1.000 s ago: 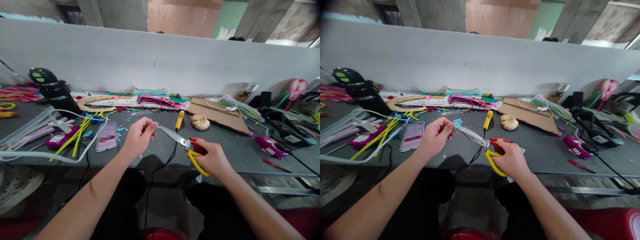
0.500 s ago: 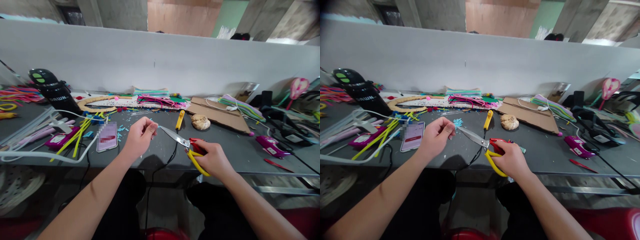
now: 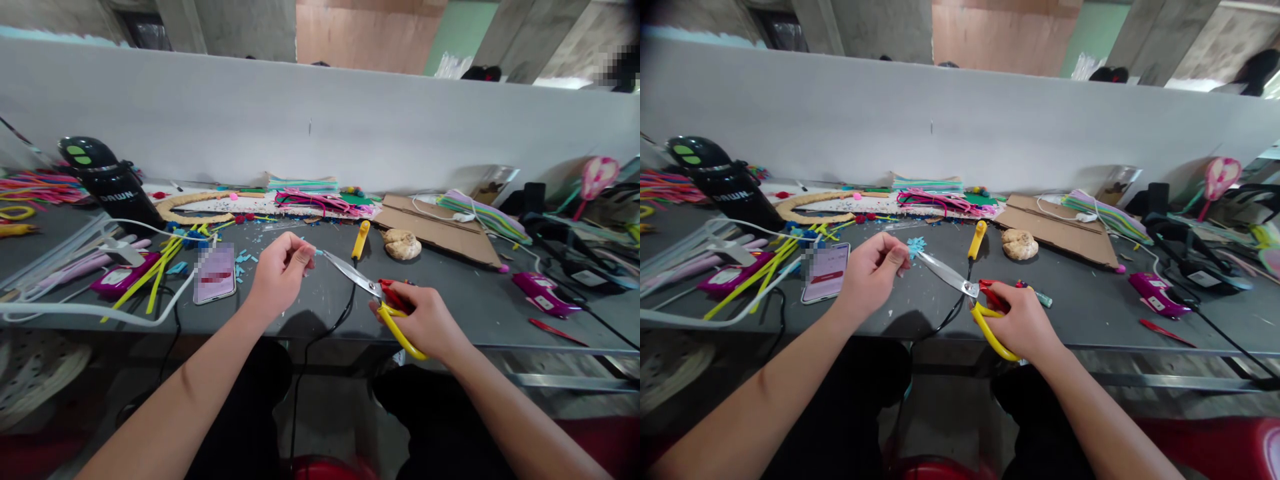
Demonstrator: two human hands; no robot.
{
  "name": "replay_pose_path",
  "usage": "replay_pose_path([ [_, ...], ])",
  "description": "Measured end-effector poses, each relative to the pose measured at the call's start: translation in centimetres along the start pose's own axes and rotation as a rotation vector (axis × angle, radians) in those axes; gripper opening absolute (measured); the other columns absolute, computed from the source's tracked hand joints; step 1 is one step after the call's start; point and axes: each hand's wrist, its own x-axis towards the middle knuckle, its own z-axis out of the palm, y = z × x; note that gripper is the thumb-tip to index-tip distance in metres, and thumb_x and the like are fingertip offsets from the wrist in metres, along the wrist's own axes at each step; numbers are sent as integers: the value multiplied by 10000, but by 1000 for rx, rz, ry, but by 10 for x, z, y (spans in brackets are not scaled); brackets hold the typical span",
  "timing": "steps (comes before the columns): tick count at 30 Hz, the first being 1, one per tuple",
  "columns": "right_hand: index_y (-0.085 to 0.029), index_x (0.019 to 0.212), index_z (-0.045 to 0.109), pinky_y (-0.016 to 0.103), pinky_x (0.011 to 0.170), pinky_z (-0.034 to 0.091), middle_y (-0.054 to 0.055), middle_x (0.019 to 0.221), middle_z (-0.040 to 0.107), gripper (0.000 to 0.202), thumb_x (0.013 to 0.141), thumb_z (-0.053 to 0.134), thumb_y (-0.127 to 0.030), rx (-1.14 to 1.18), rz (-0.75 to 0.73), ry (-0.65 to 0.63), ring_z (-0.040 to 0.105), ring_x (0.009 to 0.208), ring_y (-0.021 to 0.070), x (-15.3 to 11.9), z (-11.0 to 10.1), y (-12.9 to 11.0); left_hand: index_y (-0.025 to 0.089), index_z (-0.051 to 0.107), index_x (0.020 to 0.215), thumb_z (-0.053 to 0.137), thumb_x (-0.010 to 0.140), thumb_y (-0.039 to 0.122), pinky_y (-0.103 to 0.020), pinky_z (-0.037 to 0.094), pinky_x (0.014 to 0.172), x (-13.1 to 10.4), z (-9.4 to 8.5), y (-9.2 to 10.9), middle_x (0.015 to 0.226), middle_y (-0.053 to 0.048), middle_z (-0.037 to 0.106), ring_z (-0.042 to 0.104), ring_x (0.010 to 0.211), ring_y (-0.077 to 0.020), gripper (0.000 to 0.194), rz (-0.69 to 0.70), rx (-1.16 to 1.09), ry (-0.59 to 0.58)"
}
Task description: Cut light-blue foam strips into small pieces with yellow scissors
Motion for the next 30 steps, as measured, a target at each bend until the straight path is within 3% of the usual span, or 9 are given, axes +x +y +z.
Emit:
replay_pose_path([
  [22,-188,655,493,242,525,257,-56,571,395,122,711,601,-205,-20,-7,-31,314,579,102,0,-1,2,166,571,783,597,917,396,-203,426,499,-1,-1,-1,650,-11,600,526,545,-82,267,31,38,-12],
  [30,-187,636,485,246,537,258,-58,564,391,146,707,610,-214,-52,-25,14,306,578,102,-1,-1,6,149,636,896,555,935,456,-216,478,584,0,-2,3,726,-26,627,561,598,-88,320,-21,-106,-83],
])
